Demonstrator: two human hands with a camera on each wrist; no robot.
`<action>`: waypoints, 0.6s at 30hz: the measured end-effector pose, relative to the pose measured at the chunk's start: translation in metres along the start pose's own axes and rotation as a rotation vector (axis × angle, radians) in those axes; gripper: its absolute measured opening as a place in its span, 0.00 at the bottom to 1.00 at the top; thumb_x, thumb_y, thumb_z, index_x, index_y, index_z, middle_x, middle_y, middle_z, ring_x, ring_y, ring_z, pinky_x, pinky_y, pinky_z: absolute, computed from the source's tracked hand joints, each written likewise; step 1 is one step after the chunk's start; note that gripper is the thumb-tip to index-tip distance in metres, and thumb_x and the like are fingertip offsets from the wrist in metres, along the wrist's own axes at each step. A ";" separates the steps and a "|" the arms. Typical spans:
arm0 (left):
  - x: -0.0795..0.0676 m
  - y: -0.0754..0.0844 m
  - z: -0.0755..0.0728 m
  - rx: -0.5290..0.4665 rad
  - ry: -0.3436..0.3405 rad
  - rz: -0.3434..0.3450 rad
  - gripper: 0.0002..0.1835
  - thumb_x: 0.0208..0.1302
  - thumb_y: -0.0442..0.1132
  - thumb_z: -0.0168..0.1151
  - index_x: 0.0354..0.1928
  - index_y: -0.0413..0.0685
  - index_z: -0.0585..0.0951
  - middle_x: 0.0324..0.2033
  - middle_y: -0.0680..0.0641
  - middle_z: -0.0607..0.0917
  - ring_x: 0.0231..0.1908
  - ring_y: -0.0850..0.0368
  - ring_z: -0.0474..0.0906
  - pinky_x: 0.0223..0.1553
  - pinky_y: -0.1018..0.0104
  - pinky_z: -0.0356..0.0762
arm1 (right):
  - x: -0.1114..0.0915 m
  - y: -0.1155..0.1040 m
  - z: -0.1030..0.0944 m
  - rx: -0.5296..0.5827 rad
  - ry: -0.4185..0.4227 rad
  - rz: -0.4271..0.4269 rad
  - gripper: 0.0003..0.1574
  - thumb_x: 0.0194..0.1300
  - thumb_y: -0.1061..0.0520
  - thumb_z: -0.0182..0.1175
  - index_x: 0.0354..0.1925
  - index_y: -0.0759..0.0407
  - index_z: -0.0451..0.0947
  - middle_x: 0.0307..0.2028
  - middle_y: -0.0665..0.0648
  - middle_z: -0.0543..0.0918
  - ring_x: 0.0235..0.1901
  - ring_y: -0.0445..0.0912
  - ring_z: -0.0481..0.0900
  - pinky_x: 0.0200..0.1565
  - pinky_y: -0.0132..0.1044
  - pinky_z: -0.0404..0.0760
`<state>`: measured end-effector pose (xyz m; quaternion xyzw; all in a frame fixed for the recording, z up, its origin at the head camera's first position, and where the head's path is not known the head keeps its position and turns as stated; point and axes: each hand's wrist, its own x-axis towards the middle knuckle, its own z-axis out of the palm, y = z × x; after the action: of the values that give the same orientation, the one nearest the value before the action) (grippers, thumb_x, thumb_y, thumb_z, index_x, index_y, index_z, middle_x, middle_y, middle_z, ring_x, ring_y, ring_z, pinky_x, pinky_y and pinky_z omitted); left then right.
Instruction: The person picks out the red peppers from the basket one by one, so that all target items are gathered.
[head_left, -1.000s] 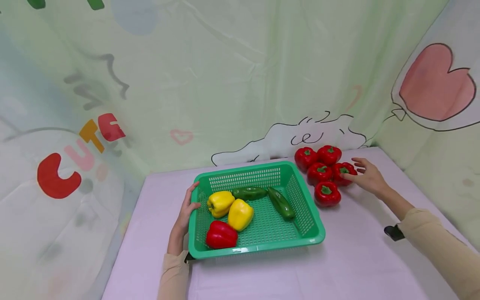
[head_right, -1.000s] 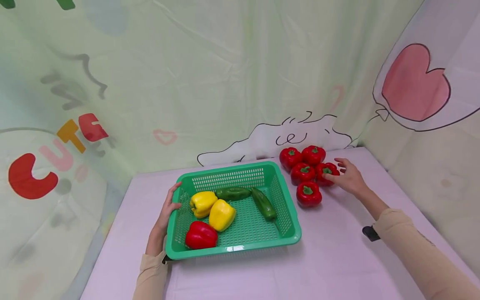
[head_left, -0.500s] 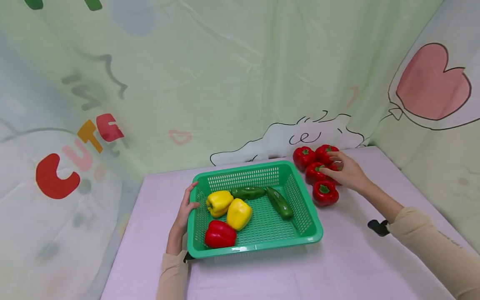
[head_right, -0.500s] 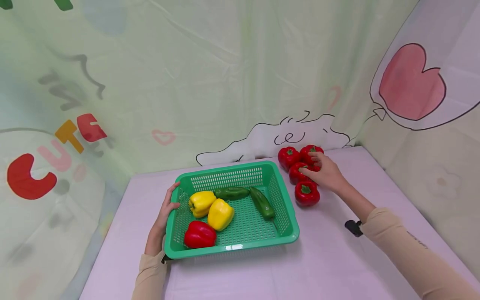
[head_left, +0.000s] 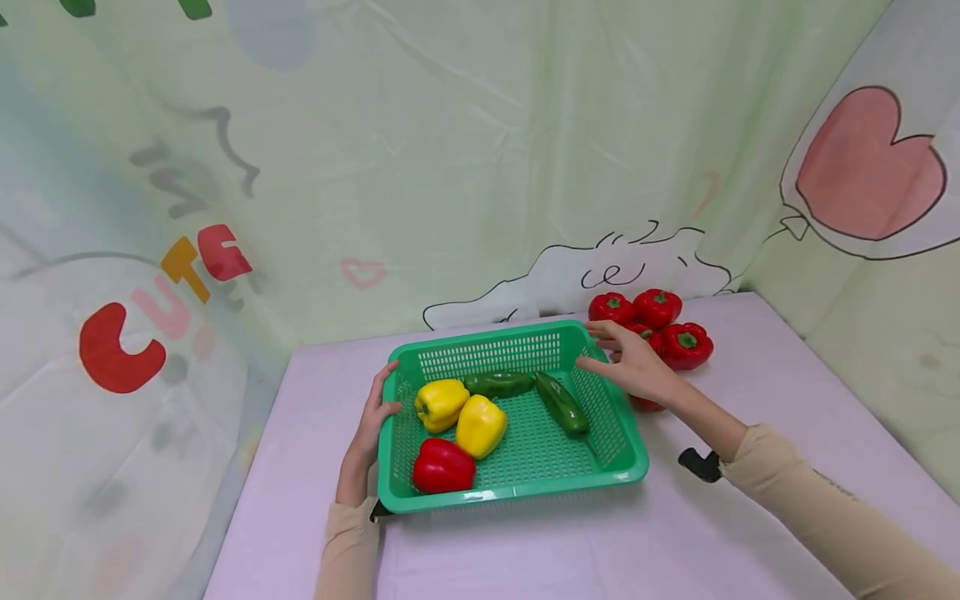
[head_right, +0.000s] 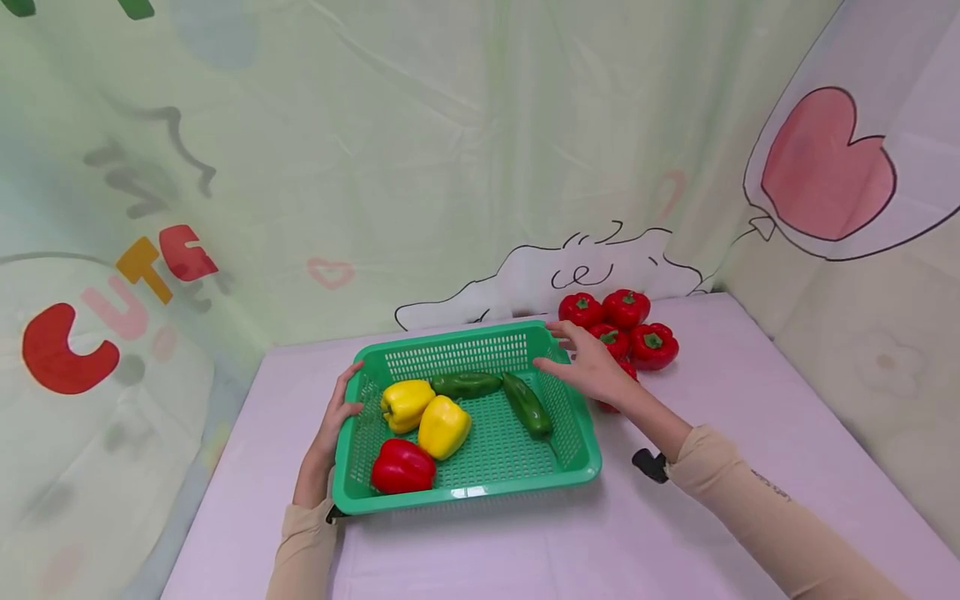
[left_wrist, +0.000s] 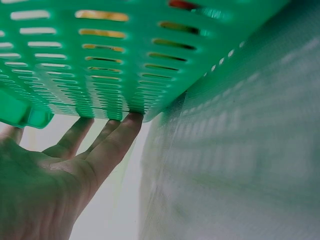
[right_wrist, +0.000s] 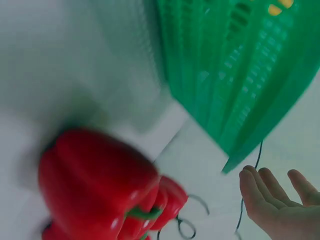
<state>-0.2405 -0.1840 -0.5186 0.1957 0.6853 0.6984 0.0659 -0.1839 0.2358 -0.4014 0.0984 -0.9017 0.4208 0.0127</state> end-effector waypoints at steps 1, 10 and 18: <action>0.000 0.000 0.000 -0.001 0.000 -0.001 0.39 0.61 0.28 0.41 0.76 0.49 0.50 0.75 0.39 0.50 0.69 0.35 0.54 0.59 0.46 0.68 | 0.000 -0.001 0.004 0.004 -0.006 -0.003 0.42 0.65 0.51 0.63 0.70 0.66 0.60 0.65 0.71 0.68 0.61 0.68 0.69 0.57 0.63 0.71; 0.001 -0.001 0.000 -0.005 0.001 -0.003 0.39 0.61 0.28 0.42 0.76 0.50 0.50 0.75 0.39 0.50 0.69 0.36 0.54 0.60 0.42 0.65 | 0.001 -0.023 0.039 0.007 -0.054 -0.033 0.40 0.63 0.51 0.65 0.68 0.63 0.65 0.64 0.68 0.70 0.60 0.66 0.71 0.54 0.60 0.75; 0.000 -0.001 0.000 -0.010 0.004 -0.003 0.39 0.61 0.29 0.43 0.76 0.50 0.51 0.75 0.39 0.50 0.69 0.37 0.54 0.61 0.39 0.62 | -0.008 -0.047 0.079 0.032 -0.141 -0.066 0.39 0.63 0.50 0.65 0.67 0.62 0.66 0.64 0.64 0.72 0.59 0.62 0.72 0.58 0.57 0.73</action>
<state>-0.2407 -0.1836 -0.5195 0.1928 0.6821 0.7022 0.0666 -0.1630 0.1475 -0.4176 0.1575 -0.8897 0.4267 -0.0387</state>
